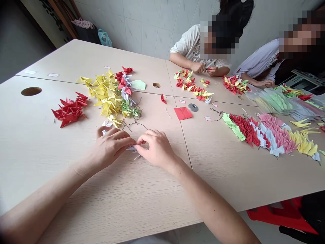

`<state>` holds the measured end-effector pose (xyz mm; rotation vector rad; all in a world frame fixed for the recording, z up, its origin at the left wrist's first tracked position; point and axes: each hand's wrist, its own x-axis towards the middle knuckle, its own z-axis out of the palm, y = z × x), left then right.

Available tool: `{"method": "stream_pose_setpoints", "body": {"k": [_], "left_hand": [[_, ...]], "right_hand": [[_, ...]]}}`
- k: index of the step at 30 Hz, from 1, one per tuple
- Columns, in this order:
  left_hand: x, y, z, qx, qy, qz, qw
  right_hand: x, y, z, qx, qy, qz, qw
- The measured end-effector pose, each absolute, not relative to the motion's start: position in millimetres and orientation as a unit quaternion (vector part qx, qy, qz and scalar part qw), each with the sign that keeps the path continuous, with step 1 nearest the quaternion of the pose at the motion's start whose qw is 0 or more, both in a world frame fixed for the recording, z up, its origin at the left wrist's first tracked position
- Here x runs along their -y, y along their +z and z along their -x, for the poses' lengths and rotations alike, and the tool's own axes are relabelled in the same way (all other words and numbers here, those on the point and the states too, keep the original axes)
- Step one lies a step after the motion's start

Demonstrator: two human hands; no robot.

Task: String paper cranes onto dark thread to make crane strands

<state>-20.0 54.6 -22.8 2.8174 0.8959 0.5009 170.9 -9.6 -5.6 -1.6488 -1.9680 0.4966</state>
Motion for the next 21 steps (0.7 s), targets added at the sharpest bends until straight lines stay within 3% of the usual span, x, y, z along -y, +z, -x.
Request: {"method": "stream_pose_setpoints", "body": {"k": [9,21], "left_hand": [[-54.0,-24.2,21.1,-0.317,0.176,-0.930,0.061],[-51.1,-16.5,41.0,-0.354,0.145,-0.923,0.032]], "right_hand": [[-17.9,0.3,-155.1,0.719,0.217,0.645,0.142],[-26.6,23.7,-155.9,0.777,0.201,0.595,0.050]]}}
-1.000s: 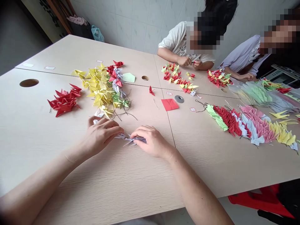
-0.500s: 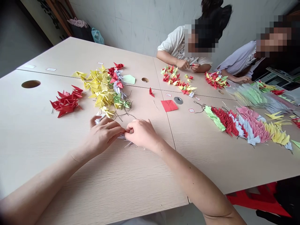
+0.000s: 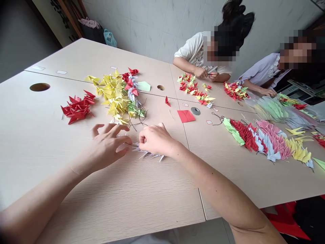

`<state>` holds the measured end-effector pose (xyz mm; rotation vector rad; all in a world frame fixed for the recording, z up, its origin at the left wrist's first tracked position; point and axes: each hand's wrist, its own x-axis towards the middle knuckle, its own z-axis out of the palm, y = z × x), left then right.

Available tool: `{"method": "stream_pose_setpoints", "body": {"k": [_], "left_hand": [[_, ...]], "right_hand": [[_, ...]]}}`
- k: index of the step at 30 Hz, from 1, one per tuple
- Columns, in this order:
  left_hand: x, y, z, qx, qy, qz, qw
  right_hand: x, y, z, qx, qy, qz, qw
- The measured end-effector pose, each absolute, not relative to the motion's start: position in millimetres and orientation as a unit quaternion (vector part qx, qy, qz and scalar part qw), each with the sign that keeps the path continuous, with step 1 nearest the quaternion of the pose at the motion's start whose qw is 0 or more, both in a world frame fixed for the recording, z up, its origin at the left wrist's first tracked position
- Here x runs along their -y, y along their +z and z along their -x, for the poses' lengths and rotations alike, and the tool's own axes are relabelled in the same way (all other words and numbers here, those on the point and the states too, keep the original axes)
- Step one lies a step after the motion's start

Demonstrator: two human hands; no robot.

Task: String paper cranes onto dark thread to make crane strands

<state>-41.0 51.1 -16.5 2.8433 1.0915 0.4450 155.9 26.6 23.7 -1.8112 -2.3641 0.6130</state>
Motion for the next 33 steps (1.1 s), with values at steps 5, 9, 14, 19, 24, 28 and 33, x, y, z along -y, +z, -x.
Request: {"method": "stream_pose_setpoints", "body": {"k": [5,9,14,19,24,28,33], "left_hand": [[-57.4,-18.8,41.2,-0.361,0.168,-0.916,0.047],[-59.5,-16.6,43.8,-0.373,0.187,-0.908,0.037],[-56.6,-14.5,42.6,-0.391,0.170,-0.904,0.035],[-56.1,-15.0,42.1,-0.394,0.153,-0.906,0.031],[-56.0,-15.3,41.4,-0.389,0.143,-0.910,0.033],[-57.2,-14.2,42.0,-0.386,0.137,-0.911,0.044],[-66.4,-1.3,51.3,-0.394,0.162,-0.898,0.107]], "right_hand": [[-26.0,23.0,-155.4,0.788,0.192,0.584,0.029],[-24.4,27.8,-155.3,0.789,0.200,0.581,0.003],[-24.5,34.1,-155.8,0.793,0.209,0.572,-0.020],[-25.6,34.8,-154.6,0.797,0.197,0.569,-0.045],[-25.0,32.5,-156.4,0.796,0.193,0.571,-0.044],[-23.6,38.8,-165.4,0.791,0.206,0.576,-0.002],[-23.0,55.5,-174.4,0.759,0.169,0.616,0.129]]}}
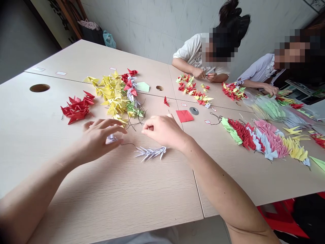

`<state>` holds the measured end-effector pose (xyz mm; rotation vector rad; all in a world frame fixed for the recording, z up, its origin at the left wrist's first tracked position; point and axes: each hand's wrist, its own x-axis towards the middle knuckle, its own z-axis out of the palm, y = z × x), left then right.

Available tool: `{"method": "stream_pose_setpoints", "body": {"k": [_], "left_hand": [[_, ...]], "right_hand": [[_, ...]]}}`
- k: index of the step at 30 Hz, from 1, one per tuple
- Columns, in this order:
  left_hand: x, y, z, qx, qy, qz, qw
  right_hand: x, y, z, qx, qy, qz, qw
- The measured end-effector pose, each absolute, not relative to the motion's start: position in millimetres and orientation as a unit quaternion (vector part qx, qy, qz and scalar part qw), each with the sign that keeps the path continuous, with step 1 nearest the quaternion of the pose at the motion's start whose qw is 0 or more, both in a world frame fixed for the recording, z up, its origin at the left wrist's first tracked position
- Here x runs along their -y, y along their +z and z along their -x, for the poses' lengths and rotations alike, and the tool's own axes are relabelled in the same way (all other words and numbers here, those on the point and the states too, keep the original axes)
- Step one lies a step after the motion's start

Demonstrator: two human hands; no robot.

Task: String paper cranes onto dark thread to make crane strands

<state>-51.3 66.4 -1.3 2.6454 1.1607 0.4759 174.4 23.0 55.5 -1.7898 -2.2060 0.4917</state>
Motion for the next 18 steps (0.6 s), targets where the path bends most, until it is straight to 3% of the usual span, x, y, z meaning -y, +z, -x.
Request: {"method": "stream_pose_setpoints", "body": {"k": [5,12,18], "left_hand": [[-78.1,12.2,60.7,-0.481,0.217,-0.838,0.138],[-84.3,4.8,71.8,-0.484,0.120,-0.850,0.168],[-76.9,5.9,72.7,-0.465,0.097,-0.871,0.128]], "right_hand": [[-24.6,52.7,-160.1,0.768,0.197,0.586,0.166],[-31.6,27.4,-119.7,0.758,0.229,0.586,0.172],[-43.1,7.8,-105.1,0.753,0.230,0.598,0.151]]}}
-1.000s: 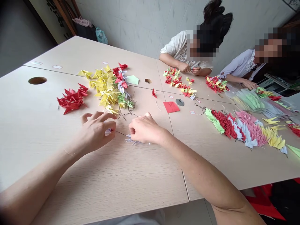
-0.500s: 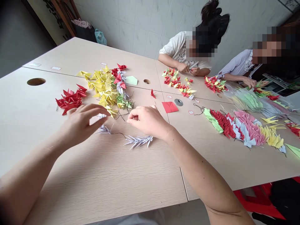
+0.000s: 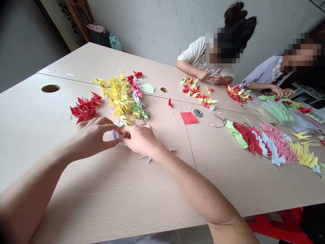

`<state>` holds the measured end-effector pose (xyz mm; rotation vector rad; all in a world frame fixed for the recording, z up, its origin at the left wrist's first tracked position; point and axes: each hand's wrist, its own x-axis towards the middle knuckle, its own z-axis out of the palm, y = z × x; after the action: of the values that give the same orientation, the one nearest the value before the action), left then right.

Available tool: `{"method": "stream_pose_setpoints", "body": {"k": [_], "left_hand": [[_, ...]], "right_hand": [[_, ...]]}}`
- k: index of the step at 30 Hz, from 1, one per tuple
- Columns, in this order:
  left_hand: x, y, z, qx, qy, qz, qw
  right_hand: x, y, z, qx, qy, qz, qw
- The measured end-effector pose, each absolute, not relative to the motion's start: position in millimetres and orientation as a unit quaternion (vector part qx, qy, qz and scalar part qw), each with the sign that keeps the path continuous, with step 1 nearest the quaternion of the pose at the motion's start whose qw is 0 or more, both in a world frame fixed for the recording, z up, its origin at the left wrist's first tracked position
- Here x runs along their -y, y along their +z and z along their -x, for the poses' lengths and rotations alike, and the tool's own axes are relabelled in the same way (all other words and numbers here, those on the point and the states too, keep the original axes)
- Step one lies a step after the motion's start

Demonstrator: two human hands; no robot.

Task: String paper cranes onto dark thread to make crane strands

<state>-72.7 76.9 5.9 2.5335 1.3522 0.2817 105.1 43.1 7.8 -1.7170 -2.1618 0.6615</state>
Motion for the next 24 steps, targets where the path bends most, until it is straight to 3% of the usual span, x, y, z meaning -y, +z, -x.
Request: {"method": "stream_pose_setpoints", "body": {"k": [14,24], "left_hand": [[-70.2,5.1,63.9,-0.472,0.044,-0.875,0.102],[-70.6,-2.5,62.9,-0.470,0.024,-0.877,0.097]], "right_hand": [[-45.1,13.7,-111.3,0.744,0.204,0.622,0.134],[-58.3,4.3,-105.4,0.703,0.313,0.637,0.054]]}}
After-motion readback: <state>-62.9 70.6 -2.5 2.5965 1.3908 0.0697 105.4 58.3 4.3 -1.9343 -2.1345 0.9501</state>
